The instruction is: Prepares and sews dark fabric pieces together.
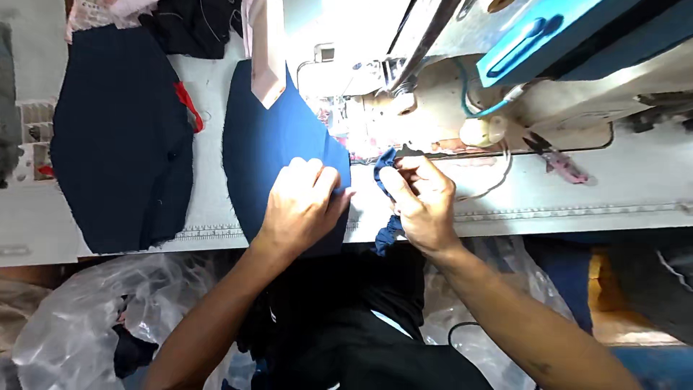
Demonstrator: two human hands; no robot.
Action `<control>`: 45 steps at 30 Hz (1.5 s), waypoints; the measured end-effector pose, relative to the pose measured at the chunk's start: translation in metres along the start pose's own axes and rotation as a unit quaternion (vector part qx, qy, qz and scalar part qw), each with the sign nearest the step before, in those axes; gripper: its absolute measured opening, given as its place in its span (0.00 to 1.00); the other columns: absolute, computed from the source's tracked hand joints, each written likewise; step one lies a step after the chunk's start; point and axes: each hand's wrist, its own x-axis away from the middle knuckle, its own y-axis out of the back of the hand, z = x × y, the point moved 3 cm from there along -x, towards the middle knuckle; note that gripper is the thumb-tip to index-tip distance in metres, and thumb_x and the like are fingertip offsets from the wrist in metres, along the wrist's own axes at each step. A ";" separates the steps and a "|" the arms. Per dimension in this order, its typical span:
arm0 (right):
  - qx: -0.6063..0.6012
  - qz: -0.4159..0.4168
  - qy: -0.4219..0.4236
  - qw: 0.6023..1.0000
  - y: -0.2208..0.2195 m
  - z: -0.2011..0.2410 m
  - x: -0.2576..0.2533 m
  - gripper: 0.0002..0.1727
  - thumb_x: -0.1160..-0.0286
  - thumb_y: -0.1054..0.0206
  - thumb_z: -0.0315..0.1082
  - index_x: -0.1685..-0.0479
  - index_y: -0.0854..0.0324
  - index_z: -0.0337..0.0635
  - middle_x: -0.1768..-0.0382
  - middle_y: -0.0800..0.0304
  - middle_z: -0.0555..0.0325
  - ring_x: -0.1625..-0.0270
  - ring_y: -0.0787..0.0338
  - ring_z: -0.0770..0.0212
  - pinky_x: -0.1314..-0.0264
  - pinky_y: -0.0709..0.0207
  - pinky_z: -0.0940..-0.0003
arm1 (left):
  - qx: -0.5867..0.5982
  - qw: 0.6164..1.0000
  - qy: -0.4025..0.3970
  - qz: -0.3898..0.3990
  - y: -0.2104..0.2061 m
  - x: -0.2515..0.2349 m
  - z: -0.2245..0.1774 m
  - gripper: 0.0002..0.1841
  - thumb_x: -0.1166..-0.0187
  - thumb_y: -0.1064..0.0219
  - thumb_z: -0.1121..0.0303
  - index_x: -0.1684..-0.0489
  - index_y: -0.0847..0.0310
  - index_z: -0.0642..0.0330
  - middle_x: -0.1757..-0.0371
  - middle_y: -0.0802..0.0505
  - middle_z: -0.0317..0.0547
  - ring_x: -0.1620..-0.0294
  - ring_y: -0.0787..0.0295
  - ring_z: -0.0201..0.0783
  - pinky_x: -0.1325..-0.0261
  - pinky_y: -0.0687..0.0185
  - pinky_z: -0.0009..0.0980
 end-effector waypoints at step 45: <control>0.131 0.295 0.001 0.947 -0.027 0.033 0.027 0.10 0.21 0.31 0.46 0.58 0.07 0.53 0.54 0.07 0.71 0.52 0.12 0.82 0.52 0.16 0.81 | 0.501 0.819 0.261 0.101 0.025 -0.007 0.044 0.30 0.32 0.28 0.87 0.29 0.32 0.62 0.65 0.08 0.44 0.70 0.05 0.37 0.63 0.03 0.32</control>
